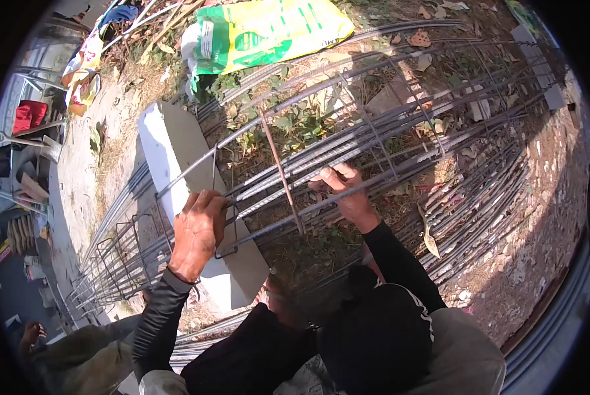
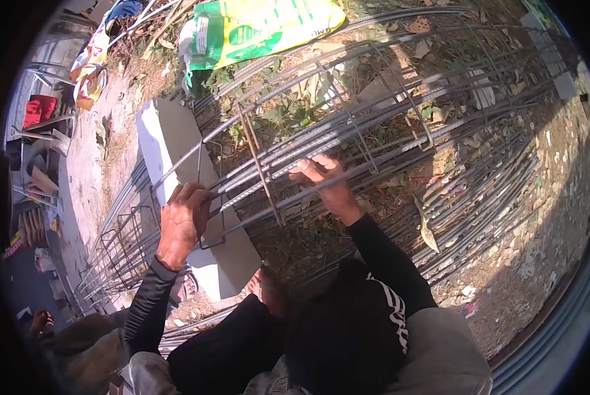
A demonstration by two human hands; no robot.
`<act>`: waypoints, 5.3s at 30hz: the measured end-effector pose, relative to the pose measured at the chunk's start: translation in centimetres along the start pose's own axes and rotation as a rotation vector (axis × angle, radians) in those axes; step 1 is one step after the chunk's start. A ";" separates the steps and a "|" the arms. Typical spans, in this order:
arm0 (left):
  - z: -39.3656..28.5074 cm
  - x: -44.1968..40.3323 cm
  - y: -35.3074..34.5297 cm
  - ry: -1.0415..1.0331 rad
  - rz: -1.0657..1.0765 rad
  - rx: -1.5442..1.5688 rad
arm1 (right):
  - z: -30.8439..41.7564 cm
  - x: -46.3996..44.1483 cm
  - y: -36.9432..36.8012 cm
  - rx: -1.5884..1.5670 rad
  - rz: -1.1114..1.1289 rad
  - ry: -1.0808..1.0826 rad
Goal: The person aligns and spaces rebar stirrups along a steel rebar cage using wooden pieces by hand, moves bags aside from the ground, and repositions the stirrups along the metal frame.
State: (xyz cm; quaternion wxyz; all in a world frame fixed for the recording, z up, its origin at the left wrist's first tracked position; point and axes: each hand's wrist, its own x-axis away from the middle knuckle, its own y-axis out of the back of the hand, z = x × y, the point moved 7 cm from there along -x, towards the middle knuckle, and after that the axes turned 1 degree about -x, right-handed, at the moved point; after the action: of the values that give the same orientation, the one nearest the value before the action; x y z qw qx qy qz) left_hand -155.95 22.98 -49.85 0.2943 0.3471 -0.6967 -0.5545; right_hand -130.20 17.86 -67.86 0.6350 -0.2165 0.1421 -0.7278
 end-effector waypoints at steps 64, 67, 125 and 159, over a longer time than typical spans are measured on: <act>3.5 1.6 -3.8 0.058 -0.090 0.232 | -3.7 8.0 3.7 0.528 -0.235 -0.175; 3.5 1.9 -3.1 0.043 -0.086 0.266 | -4.3 7.3 5.0 0.545 -0.193 -0.189; 0.3 9.1 -2.2 0.319 -0.238 0.702 | 6.7 4.6 -6.2 1.205 0.351 -0.224; 3.4 9.0 -6.2 0.833 -0.283 1.758 | 8.9 0.4 -7.1 0.286 0.096 -0.454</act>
State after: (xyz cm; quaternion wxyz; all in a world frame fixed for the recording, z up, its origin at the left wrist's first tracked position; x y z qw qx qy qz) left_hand -162.99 16.70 -56.38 0.0843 0.6905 -0.6537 0.2979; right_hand -131.95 19.15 -56.67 0.7086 -0.2753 -0.0981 -0.6422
